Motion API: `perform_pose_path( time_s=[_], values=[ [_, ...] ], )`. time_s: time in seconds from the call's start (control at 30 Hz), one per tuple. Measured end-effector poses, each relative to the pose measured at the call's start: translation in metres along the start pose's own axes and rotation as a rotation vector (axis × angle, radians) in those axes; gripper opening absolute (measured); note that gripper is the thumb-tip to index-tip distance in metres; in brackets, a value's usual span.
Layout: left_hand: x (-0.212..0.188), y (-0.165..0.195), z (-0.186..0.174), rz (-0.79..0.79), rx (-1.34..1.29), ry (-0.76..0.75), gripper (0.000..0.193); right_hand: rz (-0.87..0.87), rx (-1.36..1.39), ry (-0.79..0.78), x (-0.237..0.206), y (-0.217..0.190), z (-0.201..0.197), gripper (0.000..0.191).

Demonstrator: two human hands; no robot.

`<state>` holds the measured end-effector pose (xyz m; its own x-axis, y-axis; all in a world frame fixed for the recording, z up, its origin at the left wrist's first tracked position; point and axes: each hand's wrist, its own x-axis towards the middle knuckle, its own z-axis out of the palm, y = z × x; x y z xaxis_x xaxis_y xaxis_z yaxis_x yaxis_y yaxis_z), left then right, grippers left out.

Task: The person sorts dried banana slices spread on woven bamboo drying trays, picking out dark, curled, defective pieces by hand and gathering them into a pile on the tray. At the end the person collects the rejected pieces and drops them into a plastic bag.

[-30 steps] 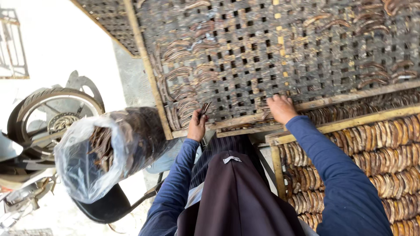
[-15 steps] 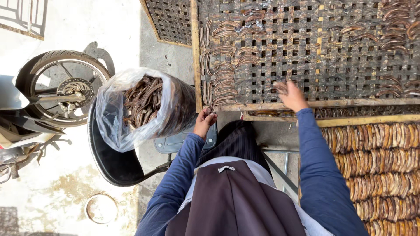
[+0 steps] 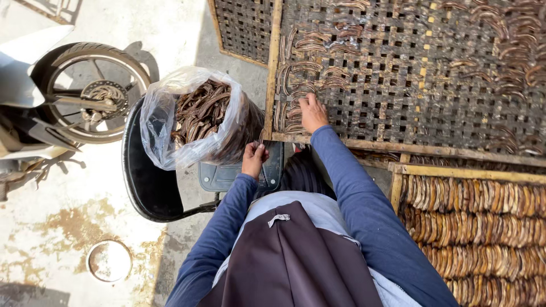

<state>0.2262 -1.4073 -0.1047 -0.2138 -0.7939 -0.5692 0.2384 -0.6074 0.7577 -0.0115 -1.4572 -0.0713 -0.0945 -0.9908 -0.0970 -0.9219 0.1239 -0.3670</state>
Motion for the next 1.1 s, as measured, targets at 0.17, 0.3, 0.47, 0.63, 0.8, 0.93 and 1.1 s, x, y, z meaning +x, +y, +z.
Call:
perform_pose_path(
  time_s=[0.17,0.3,0.47,0.63,0.8,0.93,1.1],
  values=[
    [-0.004,-0.012,0.010,0.015,0.042,0.009,0.014,-0.074,-0.011,0.068,0.029,0.038,-0.009,0.086],
    [0.001,-0.021,0.017,-0.006,0.040,0.101,0.014,-0.105,0.067,-0.097,0.047,0.064,-0.011,0.091],
    [0.012,-0.026,0.032,0.032,0.046,0.118,0.013,-0.013,0.066,-0.211,0.040,0.056,-0.002,0.075],
    [0.026,-0.026,0.044,0.119,0.115,0.087,0.013,0.116,0.112,-0.141,0.024,0.033,0.013,0.084],
    [0.038,-0.019,0.047,0.173,0.130,0.086,0.014,-0.156,0.059,-0.017,0.005,0.035,0.032,0.057],
    [0.048,-0.014,0.048,0.196,0.356,0.197,0.020,-0.235,0.017,-0.068,-0.019,0.032,0.042,0.056],
    [0.078,0.009,0.062,0.407,0.885,0.281,0.040,-0.079,0.051,-0.166,-0.033,0.016,0.044,0.067]
  ],
)
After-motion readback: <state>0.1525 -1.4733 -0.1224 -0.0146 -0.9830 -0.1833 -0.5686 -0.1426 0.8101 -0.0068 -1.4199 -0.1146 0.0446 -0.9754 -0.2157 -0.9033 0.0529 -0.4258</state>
